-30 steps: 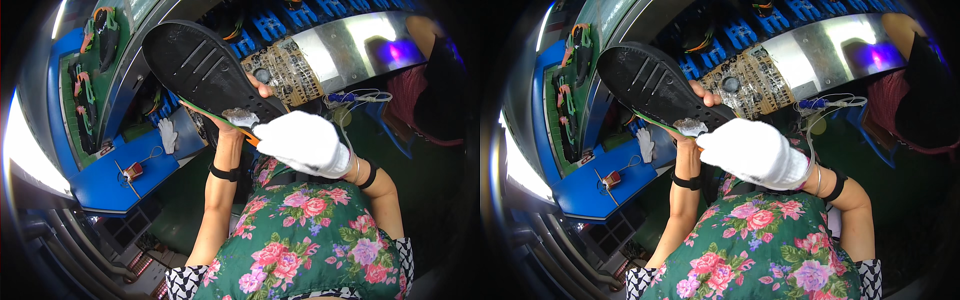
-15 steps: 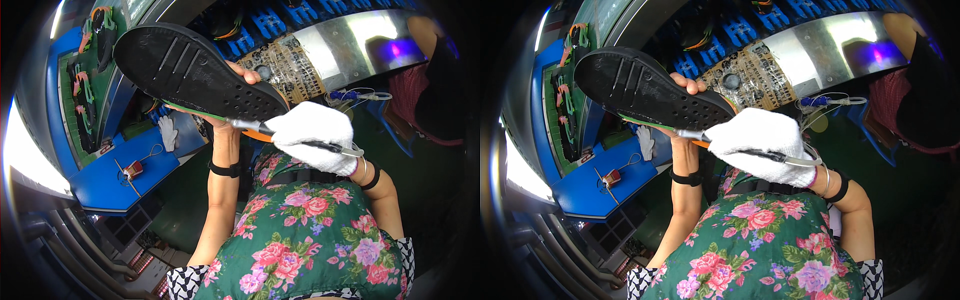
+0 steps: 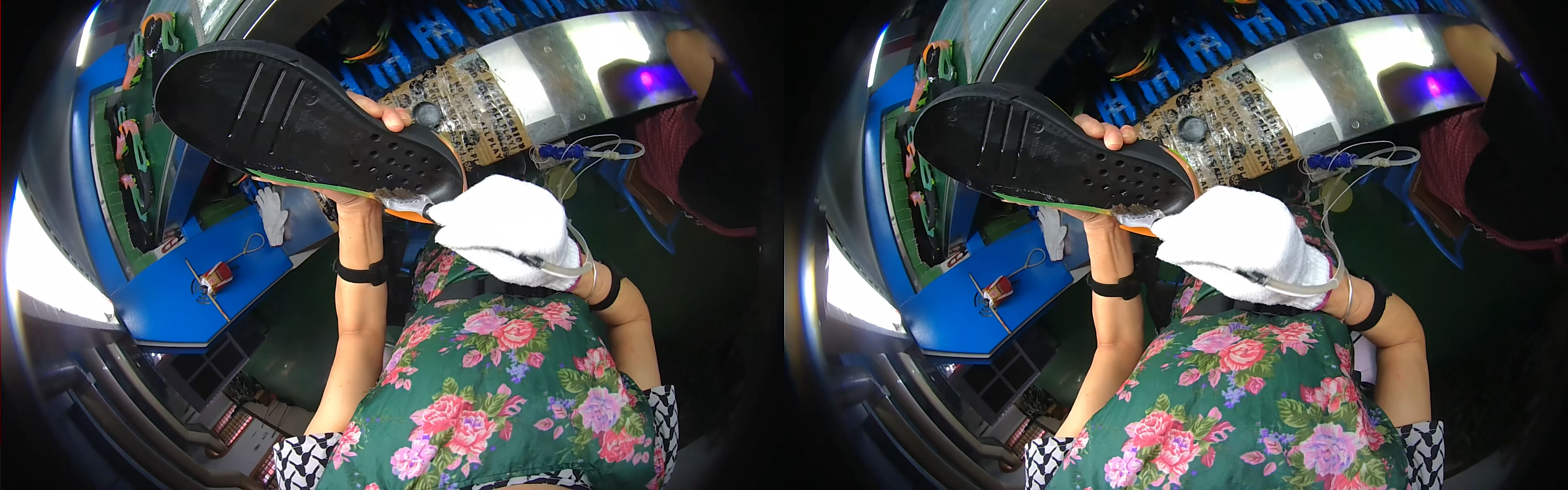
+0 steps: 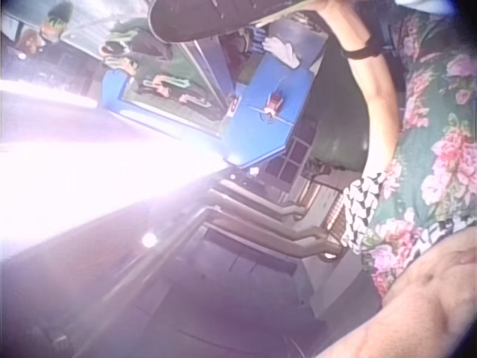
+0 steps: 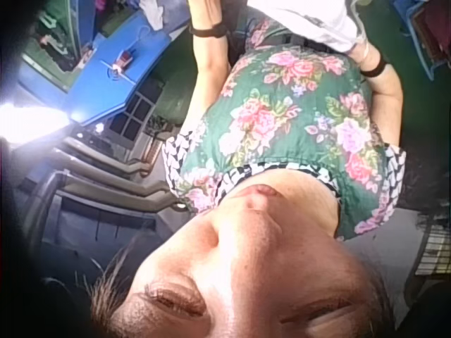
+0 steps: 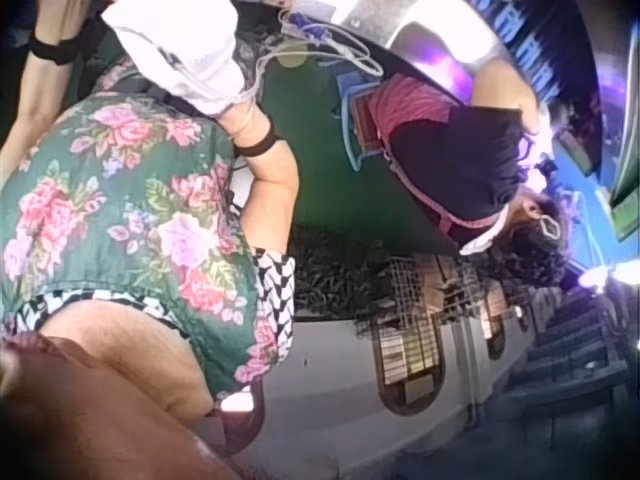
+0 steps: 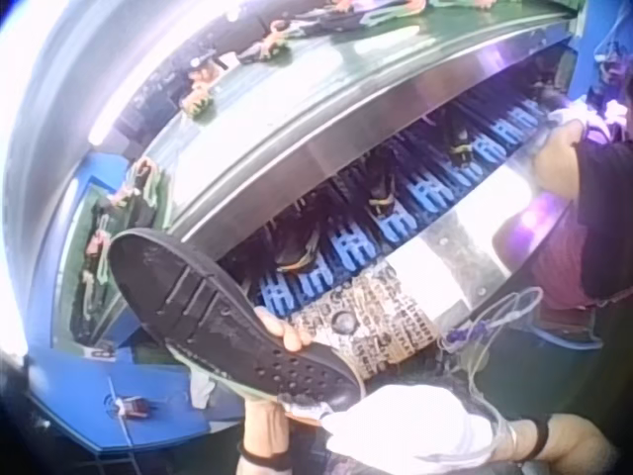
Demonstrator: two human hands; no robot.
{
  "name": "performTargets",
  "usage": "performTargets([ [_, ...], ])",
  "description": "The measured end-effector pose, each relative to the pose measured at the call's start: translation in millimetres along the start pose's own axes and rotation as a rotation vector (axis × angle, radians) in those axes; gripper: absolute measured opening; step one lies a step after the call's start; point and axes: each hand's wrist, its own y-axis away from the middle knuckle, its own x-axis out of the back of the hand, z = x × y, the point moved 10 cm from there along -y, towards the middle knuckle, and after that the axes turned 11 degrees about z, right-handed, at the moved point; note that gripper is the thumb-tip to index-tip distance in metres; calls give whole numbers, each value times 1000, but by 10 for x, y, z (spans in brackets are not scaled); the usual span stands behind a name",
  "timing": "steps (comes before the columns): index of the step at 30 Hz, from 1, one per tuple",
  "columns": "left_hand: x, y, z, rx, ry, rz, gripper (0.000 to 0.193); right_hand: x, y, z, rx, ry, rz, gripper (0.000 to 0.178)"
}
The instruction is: Apply glue to the perimeter of shoe soles using a brush on an assembly line.
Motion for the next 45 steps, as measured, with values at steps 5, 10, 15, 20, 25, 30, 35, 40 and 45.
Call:
performTargets([
  [5, -38, -32, 69, -57, 24, -5, 101, 99, 24, 187, -135, -4, 73, 24],
  [10, -4, -70, 93, -69, -6, -6, 99, 66, 17, 167, -134, -47, 59, 21],
  [15, -2, -117, 133, -90, -69, -57, 93, 66, -16, 157, -116, -26, 50, 20],
  [20, 6, -142, 183, -105, -88, -47, 78, 129, -6, 229, -196, -1, 88, 18],
  [25, -42, -160, 172, -113, -93, -48, 70, 77, -16, 164, -166, -78, 58, 19],
  [30, -61, -202, 191, -122, -95, -72, 76, 72, 27, 61, -57, 30, 26, 31],
  [35, -29, -191, 100, -112, -62, -19, 86, -133, 20, -112, 51, 66, -46, 34],
  [40, -70, -156, 70, -103, -26, 15, 95, -16, -97, -160, 15, -47, 23, 31],
  [45, -50, -172, 96, -135, -75, -70, 92, 7, 19, -95, 1, 96, 13, 32],
])
